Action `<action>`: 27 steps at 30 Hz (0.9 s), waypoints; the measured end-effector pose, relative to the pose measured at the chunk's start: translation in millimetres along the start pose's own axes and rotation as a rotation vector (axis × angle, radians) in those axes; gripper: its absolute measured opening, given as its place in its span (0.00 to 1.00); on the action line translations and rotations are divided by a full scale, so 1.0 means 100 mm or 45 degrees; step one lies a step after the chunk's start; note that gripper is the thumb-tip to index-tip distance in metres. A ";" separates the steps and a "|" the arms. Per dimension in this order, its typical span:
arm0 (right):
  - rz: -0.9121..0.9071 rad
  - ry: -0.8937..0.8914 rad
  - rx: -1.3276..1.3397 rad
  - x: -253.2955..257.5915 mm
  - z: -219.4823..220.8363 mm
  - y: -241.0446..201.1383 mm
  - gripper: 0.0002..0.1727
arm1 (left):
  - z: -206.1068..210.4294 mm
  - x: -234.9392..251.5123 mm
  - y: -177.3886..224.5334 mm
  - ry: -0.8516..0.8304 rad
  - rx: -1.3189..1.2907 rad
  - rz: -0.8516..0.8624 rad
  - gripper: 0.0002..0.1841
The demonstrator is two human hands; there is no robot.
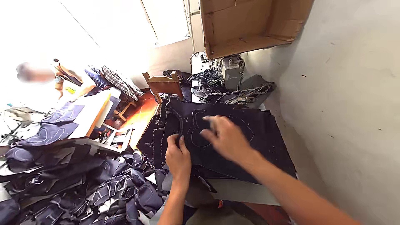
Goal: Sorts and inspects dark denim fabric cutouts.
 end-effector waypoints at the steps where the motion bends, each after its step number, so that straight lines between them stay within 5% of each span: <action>1: -0.004 -0.089 0.113 0.05 0.35 -0.01 0.36 | -0.03 -0.03 -0.02 0.073 -0.040 0.008 0.11; 6: -0.040 0.016 0.076 0.18 1.02 0.03 0.49 | -0.05 -0.15 -0.16 0.137 -0.272 0.045 0.15; 9: -0.175 0.170 -0.028 0.16 1.00 0.02 0.40 | -0.32 -0.41 -0.35 0.230 -0.163 0.242 0.19; 11: -0.250 0.176 -0.048 0.16 1.00 0.03 0.36 | -0.47 -0.58 -0.83 0.270 -0.043 0.139 0.17; 15: -0.326 0.147 -0.083 0.19 1.03 -0.04 0.36 | 0.29 -0.80 -2.24 -0.508 -0.310 -0.395 0.18; 18: -0.301 0.110 -0.109 0.25 1.04 -0.04 0.40 | 0.71 -0.86 -2.25 -0.889 -0.481 -0.249 0.22; 22: -0.276 0.054 -0.131 0.28 1.05 -0.02 0.45 | 0.96 -1.06 -2.23 -1.195 -0.899 -0.411 0.36; 25: -0.273 0.039 -0.171 0.29 1.05 -0.02 0.45 | 1.07 -1.34 -2.20 -1.354 -0.851 -0.408 0.28; 27: -0.285 0.036 -0.177 0.29 1.03 -0.01 0.45 | 0.99 -1.44 -2.26 -1.170 -0.714 -0.420 0.21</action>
Point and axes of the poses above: each hand's wrist, its own x-axis towards the middle knuckle, its own z-axis out of the palm, y = z × x, the point moved 10 cm from there along x, towards the middle knuckle, and after that the axes turned 9 degrees about -y, right-handed, at the moved point
